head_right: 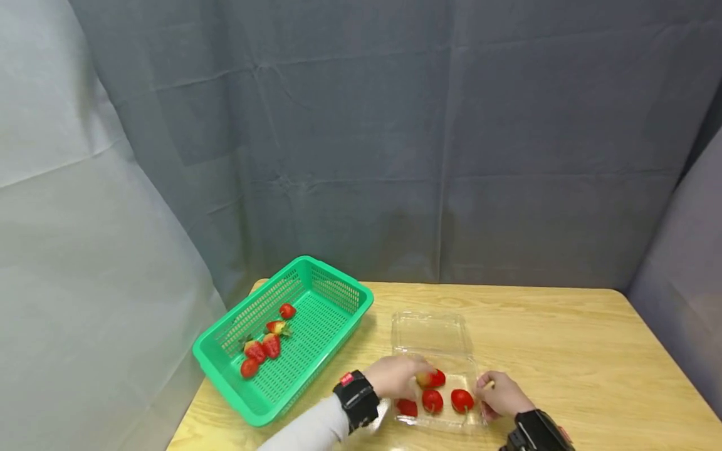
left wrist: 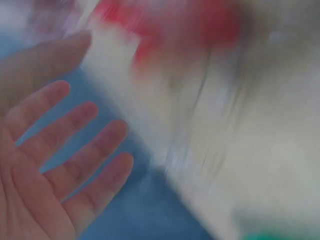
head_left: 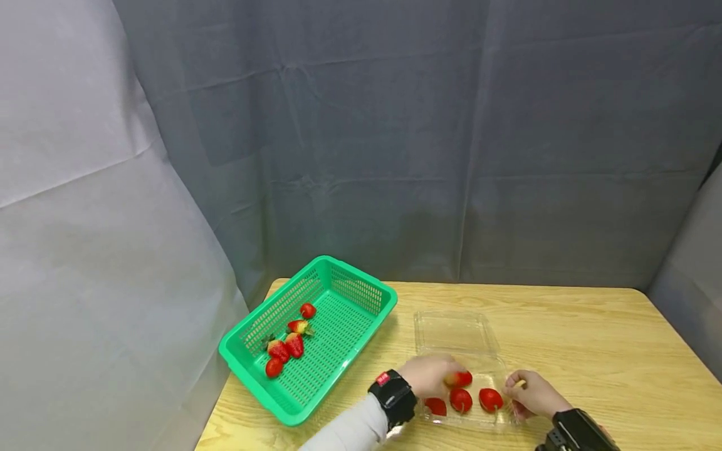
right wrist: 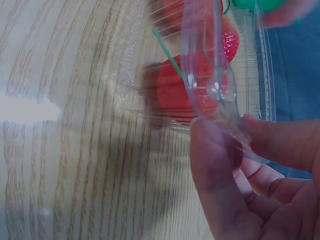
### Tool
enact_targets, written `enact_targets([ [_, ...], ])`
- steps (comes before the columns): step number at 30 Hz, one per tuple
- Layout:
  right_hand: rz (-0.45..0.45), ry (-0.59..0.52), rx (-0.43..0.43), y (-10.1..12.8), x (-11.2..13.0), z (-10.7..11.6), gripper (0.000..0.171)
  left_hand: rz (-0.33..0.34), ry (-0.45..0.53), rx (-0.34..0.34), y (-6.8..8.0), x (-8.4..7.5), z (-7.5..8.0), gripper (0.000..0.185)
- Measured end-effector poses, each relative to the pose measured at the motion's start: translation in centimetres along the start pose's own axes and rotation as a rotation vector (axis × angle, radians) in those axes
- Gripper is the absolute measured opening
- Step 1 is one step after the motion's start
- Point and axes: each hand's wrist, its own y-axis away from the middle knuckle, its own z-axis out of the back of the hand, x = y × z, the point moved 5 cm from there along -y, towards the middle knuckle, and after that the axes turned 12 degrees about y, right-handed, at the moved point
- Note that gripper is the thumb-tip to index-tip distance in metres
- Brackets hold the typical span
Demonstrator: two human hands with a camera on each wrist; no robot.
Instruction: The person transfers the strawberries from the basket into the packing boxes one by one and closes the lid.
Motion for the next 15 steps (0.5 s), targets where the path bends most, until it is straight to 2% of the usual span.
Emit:
enact_targets([
  [2,0.014,-0.003,0.004,0.0,0.0,0.1,0.011,0.027,0.029,-0.106,0.9,1.9,3.5,0.055],
  [4,0.019,-0.002,0.005,0.0,-0.1,0.1,0.011,0.091,0.019,-0.218,2.0,4.6,7.0,0.051],
  [5,0.026,0.000,0.006,-0.1,-0.1,0.1,0.011,0.135,0.018,-0.272,2.6,6.3,8.4,0.048],
  [6,0.030,-0.001,0.007,-0.1,-0.1,0.2,0.011,0.162,0.000,-0.338,3.1,8.7,9.2,0.048],
  [8,0.034,0.001,0.009,-0.1,-0.1,0.2,0.011,0.292,0.018,-0.400,4.6,12.7,10.9,0.048],
  [10,0.031,0.003,0.005,-0.1,-0.1,0.1,0.010,0.432,0.040,-0.440,6.3,16.7,11.4,0.047],
  [12,0.027,0.004,0.001,-0.1,-0.1,0.1,0.009,0.564,0.038,-0.448,8.2,20.4,10.8,0.043],
  [13,0.026,0.007,0.000,-0.1,-0.1,0.0,0.009,0.653,0.048,-0.419,9.3,21.4,10.6,0.039],
  [15,0.016,0.006,-0.008,-0.1,-0.2,0.0,0.008,0.733,0.036,-0.395,11.1,23.9,9.3,0.032],
])
